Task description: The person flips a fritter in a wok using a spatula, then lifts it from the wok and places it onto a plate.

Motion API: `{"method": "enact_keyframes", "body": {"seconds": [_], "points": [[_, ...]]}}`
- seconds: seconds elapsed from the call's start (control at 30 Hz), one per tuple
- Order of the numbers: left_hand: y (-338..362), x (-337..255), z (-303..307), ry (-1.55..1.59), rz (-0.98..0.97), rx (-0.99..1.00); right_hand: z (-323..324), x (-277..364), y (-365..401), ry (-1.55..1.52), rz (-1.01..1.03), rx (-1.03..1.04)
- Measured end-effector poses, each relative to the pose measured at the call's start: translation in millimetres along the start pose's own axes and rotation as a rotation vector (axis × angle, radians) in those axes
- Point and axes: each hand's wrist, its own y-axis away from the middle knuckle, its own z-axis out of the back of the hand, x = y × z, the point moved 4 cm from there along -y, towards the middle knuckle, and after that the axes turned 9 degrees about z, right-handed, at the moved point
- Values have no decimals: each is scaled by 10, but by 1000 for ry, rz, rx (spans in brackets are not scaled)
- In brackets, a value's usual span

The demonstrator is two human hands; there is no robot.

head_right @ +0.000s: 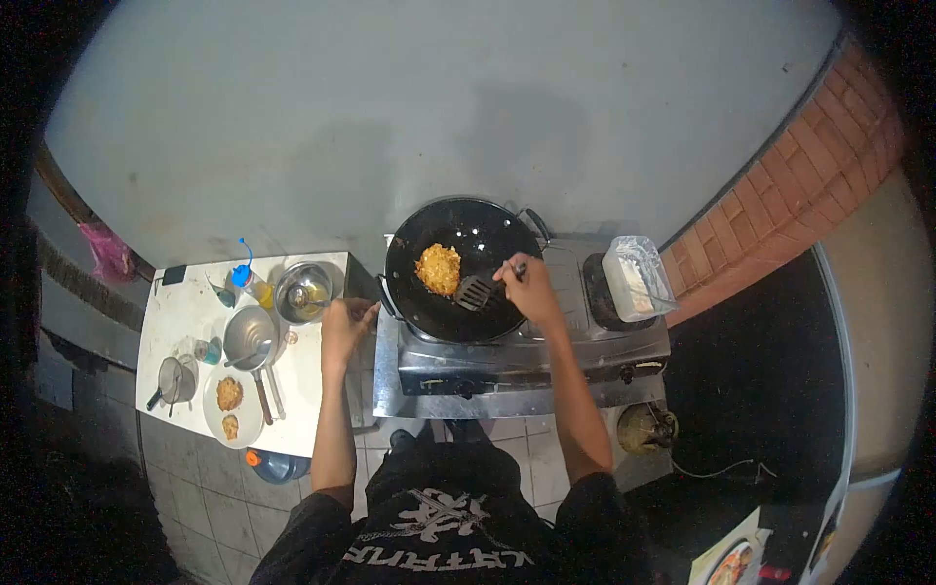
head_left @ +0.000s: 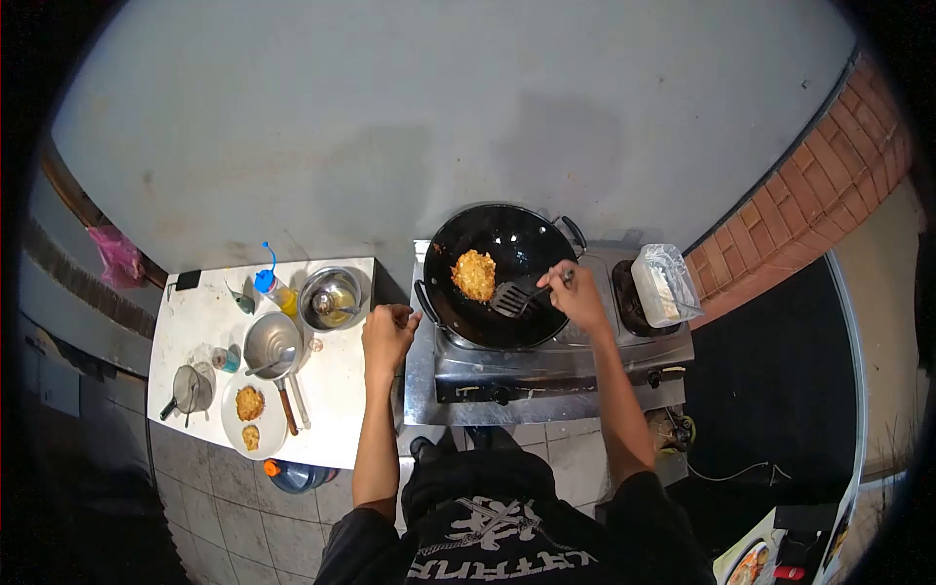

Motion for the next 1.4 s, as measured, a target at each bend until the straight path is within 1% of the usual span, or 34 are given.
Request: {"method": "enact_keyframes", "body": {"seconds": [0.03,0.07,0.1,0.17,0.23,0.3,0.33,0.37,0.43,0.5,0.53,0.6,0.67,0.73,0.83,0.9,0.93,1.07,1.13,1.23,1.33,1.4], "points": [[-18,15,-14,0,-12,0,-5,-32,67,-24,16,-73],[-45,49,-53,-3,-38,-5,-16,-62,129,34,23,-41],[-59,35,-52,-7,-65,-9,-38,-64,170,34,29,-53],[-86,40,-54,-4,-61,7,-62,-70,252,-55,79,-164],[-143,75,-91,5,-41,43,-92,-82,279,-14,108,-196],[-188,85,-118,4,-39,63,-146,-101,317,71,75,-135],[-206,92,-126,8,-23,72,-142,-118,325,73,73,-152],[-216,92,-133,4,-35,81,-133,-129,313,94,102,-185],[-211,37,-92,-22,-124,12,-145,-84,301,117,127,-227],[-235,40,-96,-39,-135,18,-193,-21,313,203,78,-174],[-245,40,-102,-53,-140,19,-191,43,321,205,72,-185],[-271,43,-109,-52,-148,31,-183,228,291,281,158,-144],[-299,42,-106,-49,-149,39,-154,325,236,291,145,-139],[-319,33,-106,-20,-144,68,-145,325,205,300,133,-128],[-323,6,-94,-28,-175,72,-147,297,140,392,161,-69],[-308,2,-93,-16,-150,86,-140,289,127,401,144,5],[-312,7,-95,-3,-130,92,-119,304,115,401,142,9],[-335,22,-106,-9,-129,71,-31,277,52,355,161,33],[-313,-32,-81,-62,-123,108,-18,304,29,324,176,32],[-315,-11,-97,-53,-125,89,-7,292,32,322,112,64],[-303,-6,-102,-52,-127,76,4,181,25,231,46,84],[-283,-13,-97,-48,-126,65,22,104,34,18,11,-4]]}}
